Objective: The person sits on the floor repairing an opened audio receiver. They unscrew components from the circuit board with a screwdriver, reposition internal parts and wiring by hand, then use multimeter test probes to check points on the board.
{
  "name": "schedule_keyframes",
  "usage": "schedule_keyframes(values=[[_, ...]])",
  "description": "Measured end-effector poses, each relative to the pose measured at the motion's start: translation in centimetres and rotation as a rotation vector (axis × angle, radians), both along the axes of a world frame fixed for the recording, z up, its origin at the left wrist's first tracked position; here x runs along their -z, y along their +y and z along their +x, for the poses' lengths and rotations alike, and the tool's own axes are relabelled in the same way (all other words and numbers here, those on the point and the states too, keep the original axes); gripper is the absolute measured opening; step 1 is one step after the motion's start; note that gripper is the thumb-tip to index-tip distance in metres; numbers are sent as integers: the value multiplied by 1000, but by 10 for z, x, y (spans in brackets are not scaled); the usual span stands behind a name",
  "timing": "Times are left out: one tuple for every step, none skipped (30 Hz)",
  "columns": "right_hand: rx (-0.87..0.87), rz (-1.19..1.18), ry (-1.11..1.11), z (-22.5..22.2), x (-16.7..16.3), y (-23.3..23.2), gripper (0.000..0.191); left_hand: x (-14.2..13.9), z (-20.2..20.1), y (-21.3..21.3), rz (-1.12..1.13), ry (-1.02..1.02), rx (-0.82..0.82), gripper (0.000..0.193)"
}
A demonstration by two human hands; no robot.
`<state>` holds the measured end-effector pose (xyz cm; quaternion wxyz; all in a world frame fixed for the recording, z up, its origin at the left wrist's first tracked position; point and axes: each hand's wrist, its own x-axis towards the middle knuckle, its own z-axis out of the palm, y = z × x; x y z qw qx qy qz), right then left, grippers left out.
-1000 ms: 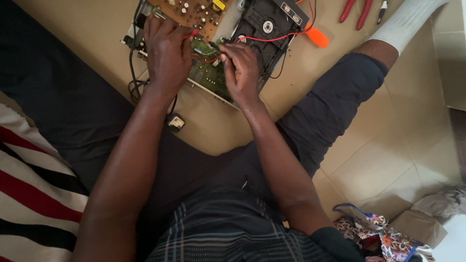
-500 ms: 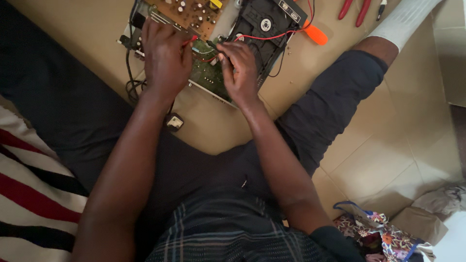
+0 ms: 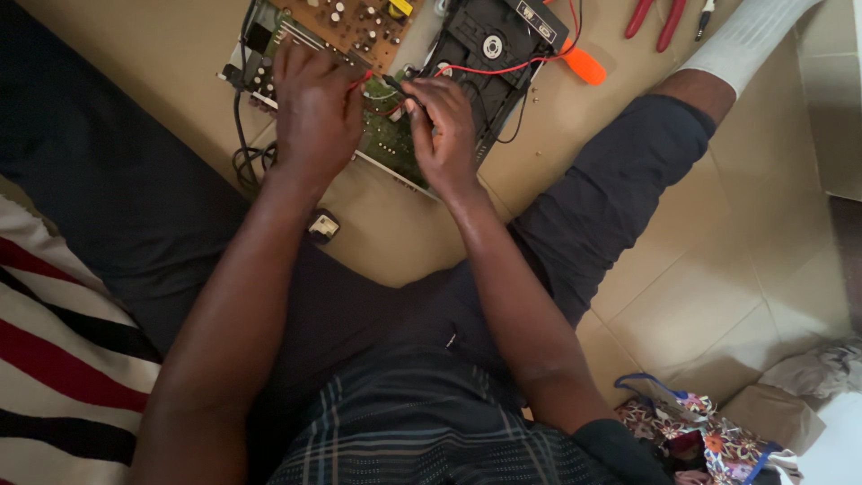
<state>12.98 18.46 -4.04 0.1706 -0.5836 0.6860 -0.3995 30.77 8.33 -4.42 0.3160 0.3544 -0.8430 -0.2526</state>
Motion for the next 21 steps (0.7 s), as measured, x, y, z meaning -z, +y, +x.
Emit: schedule_keyframes(values=[[0,1,-7,0,0,0,19,0,0,1,-1,9,3,14],[1,1,-13,0,0,0,19,0,0,1,-3,18,7,14],[1,0,-19,0,0,0,19,0,0,0,-7,28,10,14],[-2,3,-21,0,0,0,19,1,-1,0,-3,24,4,16],[-4,7,-23,-1,-1,0,19,1,-2,0,2,21,-2,19],[-6,13,-26,-1,-1,1,19,1,-3,0,9,17,-7,21],[-6,6,-15,-1,-1,1,19,2,-4,0,15,10,-8,21],[-7,-2,-3,-1,-1,1,20,2,-4,1,20,3,-9,20],[-9,-12,8,-1,-1,1,20,2,-4,1,23,-3,-12,19],[-5,-5,-4,-1,-1,1,20,2,-4,1,18,-4,-10,17],[-1,2,-17,-1,-1,1,20,1,-4,1,14,-4,-8,15],[4,9,-30,-1,-1,1,20,1,-3,2,10,-4,-6,13],[3,7,-32,-1,-1,1,20,1,-3,1,15,-7,2,14],[2,5,-34,0,-1,1,20,0,-2,1,20,-9,8,15],[0,3,-36,0,-1,1,21,0,-1,1,25,-12,15,16],[0,8,-32,0,-1,1,21,-1,-1,1,22,-8,14,16],[-1,13,-28,0,-2,0,20,-1,-1,0,19,-5,13,16],[-2,18,-25,0,-2,0,20,-1,-1,0,16,-1,12,17],[-3,14,-21,0,-2,0,21,-1,-1,0,15,3,10,17],[-3,10,-18,0,-3,0,21,-1,-1,0,14,8,8,17],[-3,5,-14,1,-3,0,21,-1,-1,0,13,13,7,17]])
